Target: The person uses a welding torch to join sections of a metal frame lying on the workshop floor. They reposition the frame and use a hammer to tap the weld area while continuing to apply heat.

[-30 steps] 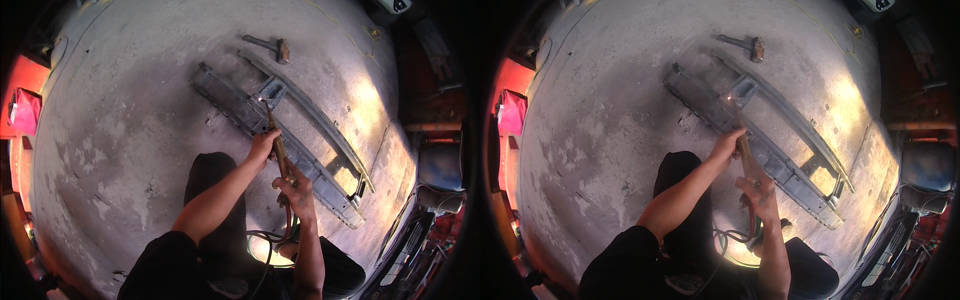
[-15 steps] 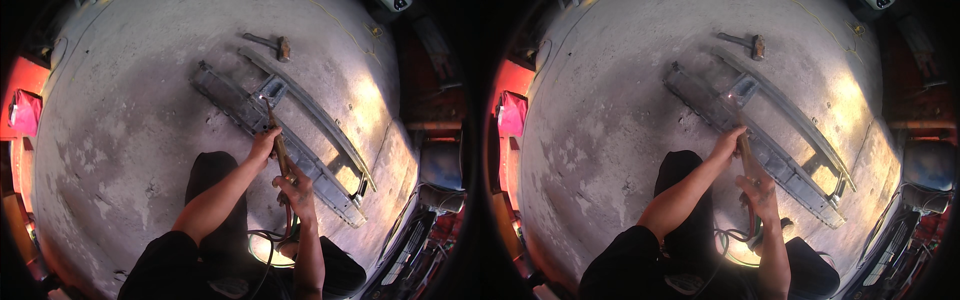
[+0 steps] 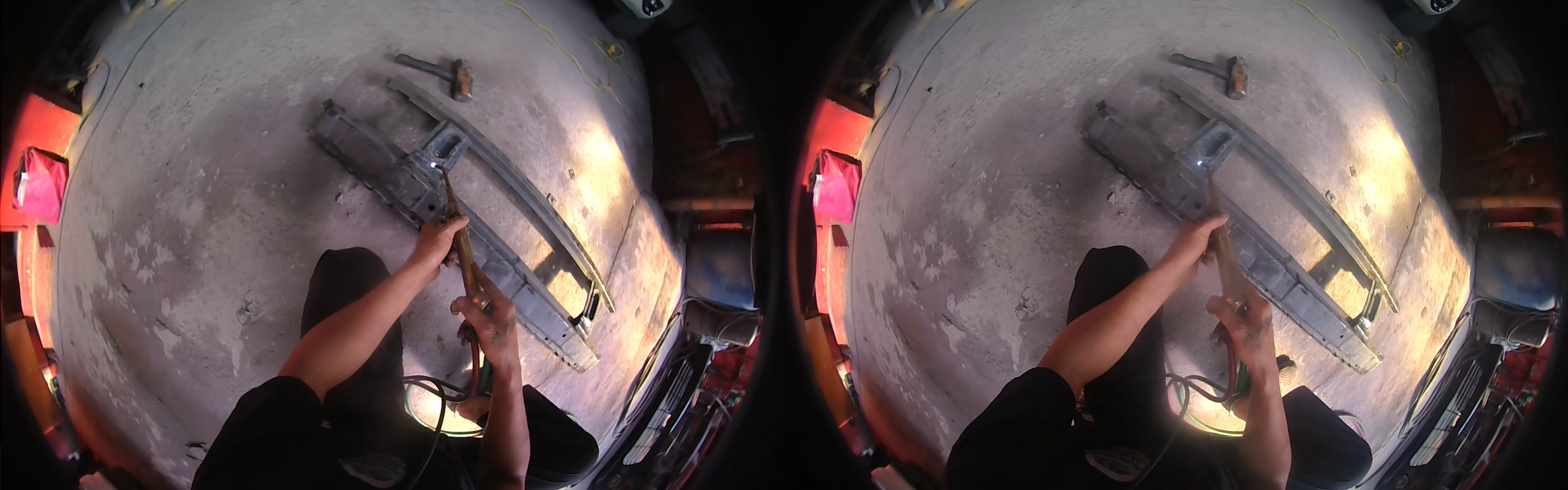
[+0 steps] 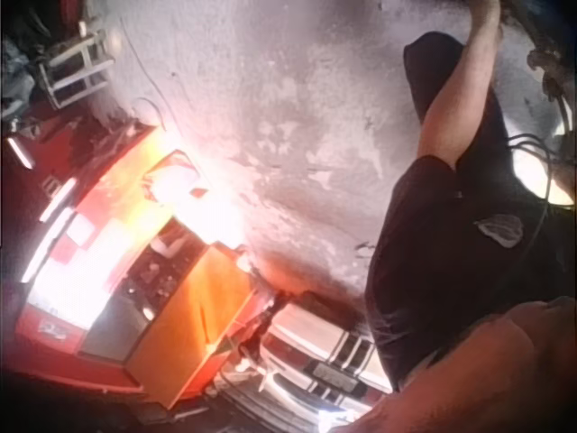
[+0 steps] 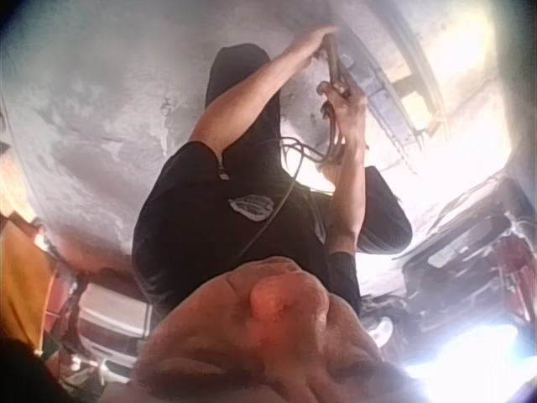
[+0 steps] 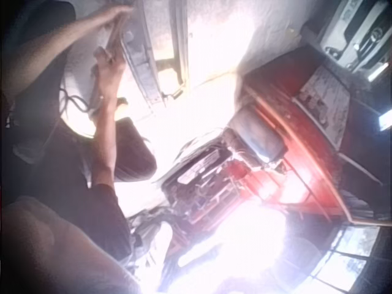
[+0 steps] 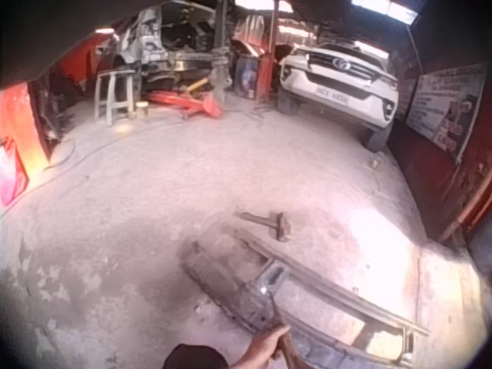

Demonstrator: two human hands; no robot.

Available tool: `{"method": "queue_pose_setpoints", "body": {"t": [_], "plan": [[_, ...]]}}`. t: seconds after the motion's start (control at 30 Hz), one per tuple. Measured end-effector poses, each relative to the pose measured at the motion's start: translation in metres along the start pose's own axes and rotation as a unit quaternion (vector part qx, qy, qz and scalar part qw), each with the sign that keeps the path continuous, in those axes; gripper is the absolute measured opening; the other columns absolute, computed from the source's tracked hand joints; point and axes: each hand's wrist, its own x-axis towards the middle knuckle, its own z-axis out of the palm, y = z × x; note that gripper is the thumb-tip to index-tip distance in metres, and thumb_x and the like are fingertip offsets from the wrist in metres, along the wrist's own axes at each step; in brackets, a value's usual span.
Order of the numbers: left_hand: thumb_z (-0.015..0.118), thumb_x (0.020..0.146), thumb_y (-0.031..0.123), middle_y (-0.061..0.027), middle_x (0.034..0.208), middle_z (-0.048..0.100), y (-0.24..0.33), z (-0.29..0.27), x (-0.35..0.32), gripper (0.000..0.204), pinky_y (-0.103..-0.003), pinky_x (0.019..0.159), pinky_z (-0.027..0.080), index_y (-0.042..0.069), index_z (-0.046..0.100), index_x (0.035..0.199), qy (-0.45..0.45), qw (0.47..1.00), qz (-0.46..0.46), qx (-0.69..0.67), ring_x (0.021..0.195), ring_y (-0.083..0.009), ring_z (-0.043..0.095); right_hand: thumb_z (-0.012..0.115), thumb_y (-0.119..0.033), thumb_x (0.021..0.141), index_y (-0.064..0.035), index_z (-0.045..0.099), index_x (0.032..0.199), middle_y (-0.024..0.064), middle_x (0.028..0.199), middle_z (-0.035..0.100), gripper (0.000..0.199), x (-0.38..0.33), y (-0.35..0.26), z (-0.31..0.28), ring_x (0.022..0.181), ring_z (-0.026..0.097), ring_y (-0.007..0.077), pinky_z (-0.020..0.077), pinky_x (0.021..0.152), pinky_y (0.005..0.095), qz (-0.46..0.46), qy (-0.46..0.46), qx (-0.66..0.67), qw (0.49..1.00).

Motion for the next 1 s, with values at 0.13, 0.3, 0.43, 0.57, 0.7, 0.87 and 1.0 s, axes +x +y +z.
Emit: {"method": "queue_pose_setpoints", "body": {"t": [0.13,0.3,0.43,0.57,0.7,0.87,1.0], "plan": [[0.071,0.089,0.032,-0.0012,0.06,0.056,0.001,-0.002,0.004,0.028,-0.026,0.034,0.034,0.008,0.059,0.079,0.008,0.999,0.008,-0.036,0.041,-0.0099,0.049,0.069,-0.012,0.085,0.0014,0.047,0.143,0.0061,0.074,0.064,0.063,0.011,0.01,0.0,0.051,0.059,0.012,0.0469,0.045,0.0272,-0.031,-0.01,-0.018,0.999],[0.07,0.089,0.033,-0.0005,0.062,0.057,0.004,0.0,0.0,0.028,-0.027,0.035,0.033,0.008,0.061,0.082,0.02,1.0,0.006,0.002,0.042,-0.0095,0.048,0.068,-0.009,0.084,0.0013,0.048,0.143,0.0059,0.074,0.064,0.063,0.006,-0.003,0.003,0.051,0.059,0.0119,0.0469,0.046,0.0272,-0.001,-0.011,-0.012,1.0],[0.073,0.087,0.032,-0.0016,0.061,0.056,-0.001,0.003,-0.001,0.029,-0.026,0.033,0.033,0.007,0.059,0.08,-0.028,0.999,-0.009,0.012,0.041,-0.0093,0.048,0.068,-0.009,0.083,0.0011,0.048,0.143,0.0054,0.074,0.064,0.063,-0.001,0.011,-0.003,0.051,0.059,0.0115,0.0468,0.046,0.0266,-0.027,0.016,-0.051,0.998],[0.07,0.088,0.035,-0.0017,0.067,0.06,-0.002,0.007,-0.005,0.029,-0.027,0.039,0.032,0.007,0.065,0.084,-0.028,0.997,-0.03,0.063,0.045,-0.0096,0.049,0.069,-0.011,0.083,0.0002,0.048,0.143,0.0051,0.074,0.064,0.064,-0.016,0.001,-0.003,0.052,0.058,0.0107,0.0465,0.047,0.0262,0.023,0.027,-0.017,0.999],[0.07,0.088,0.034,-0.0007,0.066,0.058,0.001,0.007,-0.008,0.027,-0.027,0.039,0.032,0.007,0.065,0.084,-0.034,0.997,-0.036,0.061,0.046,-0.0095,0.049,0.071,-0.021,0.086,-0.001,0.048,0.144,0.0051,0.075,0.065,0.065,-0.019,-0.003,-0.005,0.056,0.057,0.0091,0.0459,0.05,0.0263,0.035,0.021,0.002,0.999],[0.069,0.088,0.034,-0.0003,0.064,0.057,-0.001,0.007,-0.006,0.027,-0.027,0.039,0.032,0.008,0.065,0.082,-0.026,0.998,-0.033,0.053,0.045,-0.0095,0.047,0.064,-0.027,0.094,-0.0014,0.049,0.142,0.009,0.08,0.067,0.057,-0.016,0.002,-0.007,0.05,0.059,0.0113,0.0476,0.047,0.026,-0.006,0.011,0.006,1.0],[0.071,0.088,0.033,-0.0007,0.061,0.056,-0.001,0.002,-0.004,0.029,-0.027,0.036,0.033,0.007,0.061,0.079,-0.02,0.999,-0.02,0.031,0.042,-0.0092,0.047,0.066,-0.038,0.092,-0.0009,0.05,0.143,0.0052,0.078,0.063,0.065,-0.013,-0.005,-0.004,0.06,0.052,0.0081,0.0439,0.055,0.0263,0.005,0.003,0.005,1.0]]}}
